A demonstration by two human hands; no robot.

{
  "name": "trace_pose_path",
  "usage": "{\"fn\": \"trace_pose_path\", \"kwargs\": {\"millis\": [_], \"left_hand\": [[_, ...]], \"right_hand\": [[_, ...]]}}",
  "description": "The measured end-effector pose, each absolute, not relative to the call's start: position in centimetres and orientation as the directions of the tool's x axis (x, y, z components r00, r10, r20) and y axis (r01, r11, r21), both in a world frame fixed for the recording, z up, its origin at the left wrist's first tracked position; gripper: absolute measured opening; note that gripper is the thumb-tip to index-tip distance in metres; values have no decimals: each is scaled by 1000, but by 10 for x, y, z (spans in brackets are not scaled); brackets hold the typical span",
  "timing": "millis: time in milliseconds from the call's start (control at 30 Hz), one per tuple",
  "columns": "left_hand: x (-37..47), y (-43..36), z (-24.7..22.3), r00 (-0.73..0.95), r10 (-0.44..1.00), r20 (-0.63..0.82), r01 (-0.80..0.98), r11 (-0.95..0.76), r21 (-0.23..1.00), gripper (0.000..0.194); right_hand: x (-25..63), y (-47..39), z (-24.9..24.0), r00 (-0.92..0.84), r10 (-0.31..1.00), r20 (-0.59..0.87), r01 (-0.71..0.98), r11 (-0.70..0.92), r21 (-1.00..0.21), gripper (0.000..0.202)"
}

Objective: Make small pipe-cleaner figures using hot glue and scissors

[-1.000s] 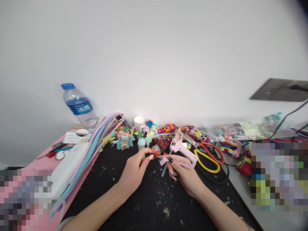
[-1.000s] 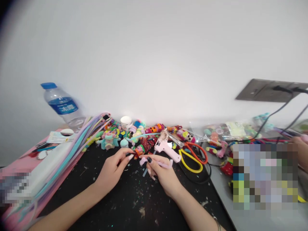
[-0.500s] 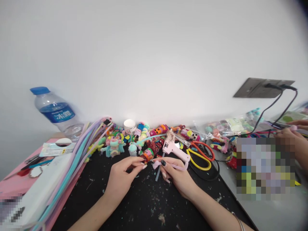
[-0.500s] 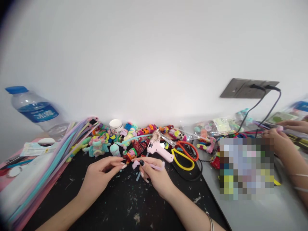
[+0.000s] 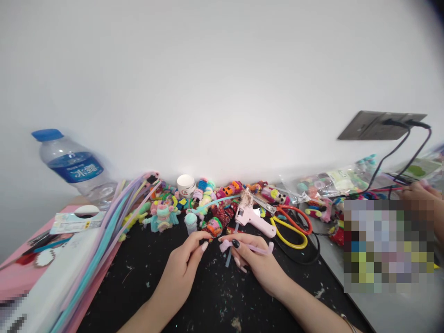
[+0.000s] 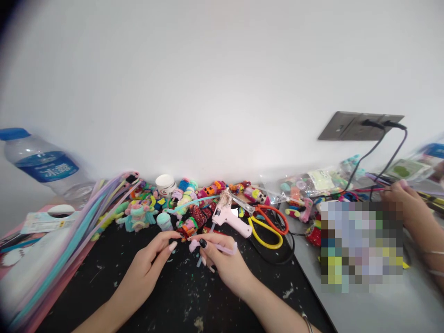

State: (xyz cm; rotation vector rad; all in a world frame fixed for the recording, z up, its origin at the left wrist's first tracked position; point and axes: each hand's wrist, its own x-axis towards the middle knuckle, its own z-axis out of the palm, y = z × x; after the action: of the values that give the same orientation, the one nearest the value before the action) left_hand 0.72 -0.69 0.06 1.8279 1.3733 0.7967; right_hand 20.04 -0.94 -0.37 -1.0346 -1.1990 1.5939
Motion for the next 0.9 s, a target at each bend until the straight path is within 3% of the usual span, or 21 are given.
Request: {"fn": "trace_pose_path", "kwargs": {"millis": [100, 333, 667, 900], "left_hand": [[10, -8, 2, 258, 965, 40, 510, -171, 843, 18], [20, -16, -1, 268, 963, 18, 265, -92, 960, 15], [22, -18, -1, 247, 969, 34, 235, -94, 967, 10], [24, -18, -2, 262, 965, 1, 221, -61, 973, 13]], "right_hand": [[200, -10, -3, -281, 952, -119, -130, -161, -978, 29], [197, -13, 0, -293, 950, -104, -58, -126, -990, 30], [193, -17, 0, -357, 933, 51, 90, 88, -992, 29], [194, -21, 1, -273, 962, 22, 161, 68, -985, 30]]}}
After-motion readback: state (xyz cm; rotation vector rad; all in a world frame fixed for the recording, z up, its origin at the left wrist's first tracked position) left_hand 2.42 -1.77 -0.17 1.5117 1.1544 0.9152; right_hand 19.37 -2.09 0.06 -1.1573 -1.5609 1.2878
